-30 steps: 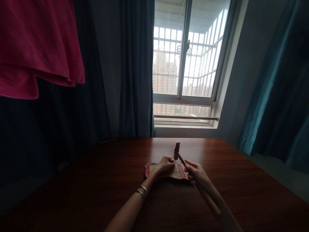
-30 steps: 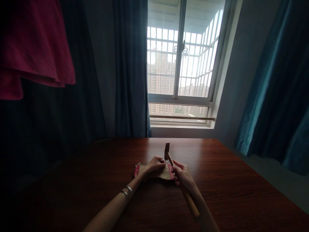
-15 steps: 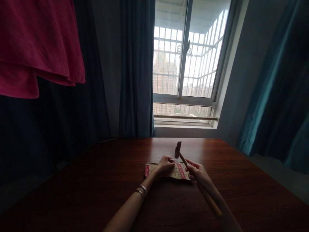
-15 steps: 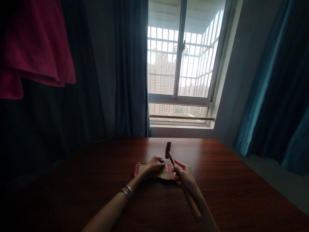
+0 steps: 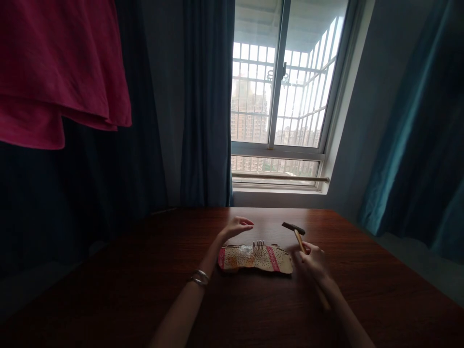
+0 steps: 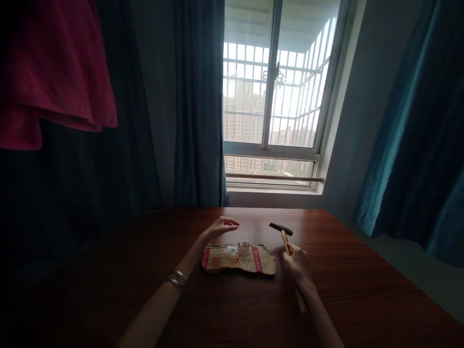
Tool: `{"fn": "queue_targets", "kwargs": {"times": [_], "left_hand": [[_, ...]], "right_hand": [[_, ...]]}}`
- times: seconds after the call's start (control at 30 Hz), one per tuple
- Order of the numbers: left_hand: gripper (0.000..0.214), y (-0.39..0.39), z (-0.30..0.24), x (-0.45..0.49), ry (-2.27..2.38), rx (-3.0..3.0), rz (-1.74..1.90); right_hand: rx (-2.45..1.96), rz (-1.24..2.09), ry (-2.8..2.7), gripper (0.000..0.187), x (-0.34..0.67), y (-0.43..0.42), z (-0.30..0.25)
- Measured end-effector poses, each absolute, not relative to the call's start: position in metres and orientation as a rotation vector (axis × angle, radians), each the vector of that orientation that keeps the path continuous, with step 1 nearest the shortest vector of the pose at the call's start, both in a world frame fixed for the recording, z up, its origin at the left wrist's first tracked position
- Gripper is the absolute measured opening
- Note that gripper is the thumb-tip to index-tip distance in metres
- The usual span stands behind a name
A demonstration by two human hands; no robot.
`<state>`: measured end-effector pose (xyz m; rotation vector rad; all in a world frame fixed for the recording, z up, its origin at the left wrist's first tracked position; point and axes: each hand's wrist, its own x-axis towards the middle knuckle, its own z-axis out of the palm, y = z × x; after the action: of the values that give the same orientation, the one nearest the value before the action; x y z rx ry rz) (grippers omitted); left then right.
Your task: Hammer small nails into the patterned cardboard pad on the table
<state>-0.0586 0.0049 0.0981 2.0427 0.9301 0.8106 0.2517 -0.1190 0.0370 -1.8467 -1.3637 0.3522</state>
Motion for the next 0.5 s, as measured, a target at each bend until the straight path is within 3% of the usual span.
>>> {"fn": "queue_targets", "kwargs": {"times": [0.13, 0.3, 0.5], "left_hand": [[0.032, 0.023, 0.113, -0.105, 1.246, 2.006, 0.757], [0.011, 0.034, 0.094, -0.147, 1.675, 1.847, 0.271], [0.017, 0.030, 0.073, -0.148, 1.728, 1.820, 0.020]], "right_hand": [[-2.045, 0.153, -1.521, 0.044, 0.266, -0.125, 0.035], [-2.184, 0.077, -1.656, 0.043, 0.267, -0.134, 0.038], [-2.277, 0.026, -1.740, 0.044, 0.267, -0.139, 0.030]]}}
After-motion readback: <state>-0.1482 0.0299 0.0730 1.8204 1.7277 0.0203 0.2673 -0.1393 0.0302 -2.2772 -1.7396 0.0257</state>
